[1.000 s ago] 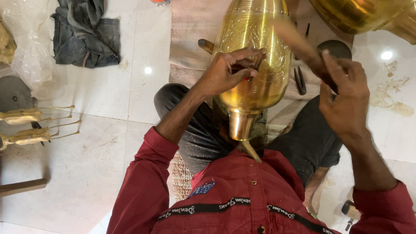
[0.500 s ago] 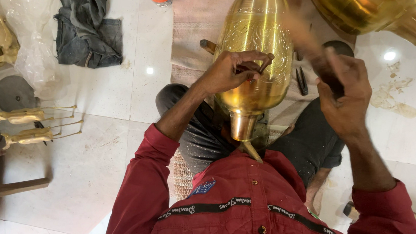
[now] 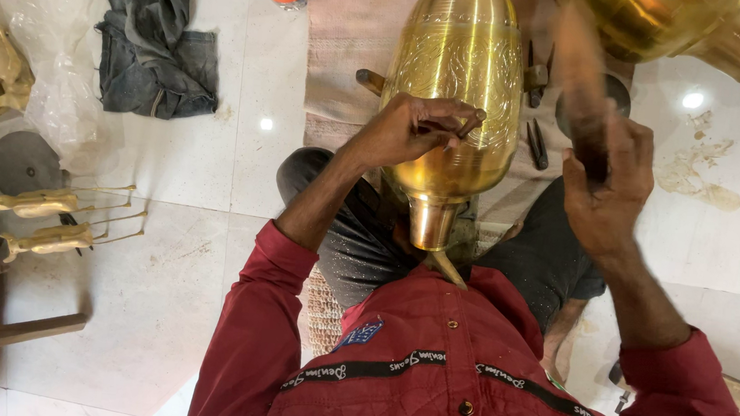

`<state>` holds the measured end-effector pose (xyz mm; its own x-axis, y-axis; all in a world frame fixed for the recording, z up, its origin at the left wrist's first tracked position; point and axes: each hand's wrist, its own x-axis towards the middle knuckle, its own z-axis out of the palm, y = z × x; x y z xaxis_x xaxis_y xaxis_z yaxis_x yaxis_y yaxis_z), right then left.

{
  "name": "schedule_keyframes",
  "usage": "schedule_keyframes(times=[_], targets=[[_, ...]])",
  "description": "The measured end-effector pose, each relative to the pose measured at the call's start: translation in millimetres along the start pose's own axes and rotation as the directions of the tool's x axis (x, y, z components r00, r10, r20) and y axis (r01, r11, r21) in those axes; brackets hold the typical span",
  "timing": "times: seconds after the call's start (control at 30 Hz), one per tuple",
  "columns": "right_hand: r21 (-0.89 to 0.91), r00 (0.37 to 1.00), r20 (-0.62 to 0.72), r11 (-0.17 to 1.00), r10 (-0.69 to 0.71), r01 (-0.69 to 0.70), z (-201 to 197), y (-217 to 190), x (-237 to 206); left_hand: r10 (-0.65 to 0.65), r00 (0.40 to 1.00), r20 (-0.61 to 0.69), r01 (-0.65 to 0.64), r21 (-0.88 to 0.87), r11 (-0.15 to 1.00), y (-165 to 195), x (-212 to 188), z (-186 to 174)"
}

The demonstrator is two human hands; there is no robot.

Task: The person sits on the floor with a brass vase held between the legs and engraves a decorative pattern into its surface. They hold a chisel against the metal with one hand and strike it with a wooden mallet in the other, repositioning the chisel repeatedly to work new areas of the design.

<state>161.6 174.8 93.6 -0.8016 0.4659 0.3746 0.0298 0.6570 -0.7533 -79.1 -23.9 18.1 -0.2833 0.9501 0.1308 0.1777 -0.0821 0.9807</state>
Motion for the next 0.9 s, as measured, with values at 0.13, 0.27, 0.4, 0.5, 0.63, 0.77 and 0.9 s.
schedule_keyframes(times=[0.13, 0.27, 0.4, 0.5, 0.63, 0.77, 0.9], targets=[[-0.413, 0.975, 0.197, 0.893, -0.101, 0.176, -8.0, -6.1, 0.2, 0.006, 0.997, -0.08, -0.004, 0.023, 1.0, 0.8, -1.0, -0.3], [-0.452, 0.957, 0.29, 0.881, -0.004, 0.14, -10.6, 1.9, 6.6, -0.016, 0.951, -0.31, -0.007, -0.072, 0.997, 1.9, -7.9, 12.7], [-0.488, 0.945, 0.322, 0.847, -0.052, 0.213, -8.7, 13.8, 15.1, -0.196, 0.895, -0.401, 0.179, -0.079, 0.981, -1.8, -16.3, 32.5], [-0.621, 0.904, 0.426, 0.719, -0.024, 0.312, -10.6, 18.8, 25.8, -0.085, 0.871, -0.484, 0.052, -0.081, 0.995, -5.0, -19.7, 44.1], [-0.598, 0.888, 0.442, 0.696, -0.127, 0.397, -13.4, 20.0, 40.8, -0.114, 0.845, -0.522, 0.056, -0.126, 0.99, -3.2, -21.3, 50.8], [-0.604, 0.862, 0.488, 0.66, -0.137, 0.447, -13.7, 19.8, 56.1, -0.174, 0.85, -0.498, 0.12, -0.138, 0.983, 1.9, -20.2, 48.2], [-0.664, 0.793, 0.585, 0.462, -0.169, 0.588, -13.2, 8.9, 69.7, -0.144, 0.855, -0.498, 0.126, -0.07, 0.99, 5.4, -19.3, 45.6]])
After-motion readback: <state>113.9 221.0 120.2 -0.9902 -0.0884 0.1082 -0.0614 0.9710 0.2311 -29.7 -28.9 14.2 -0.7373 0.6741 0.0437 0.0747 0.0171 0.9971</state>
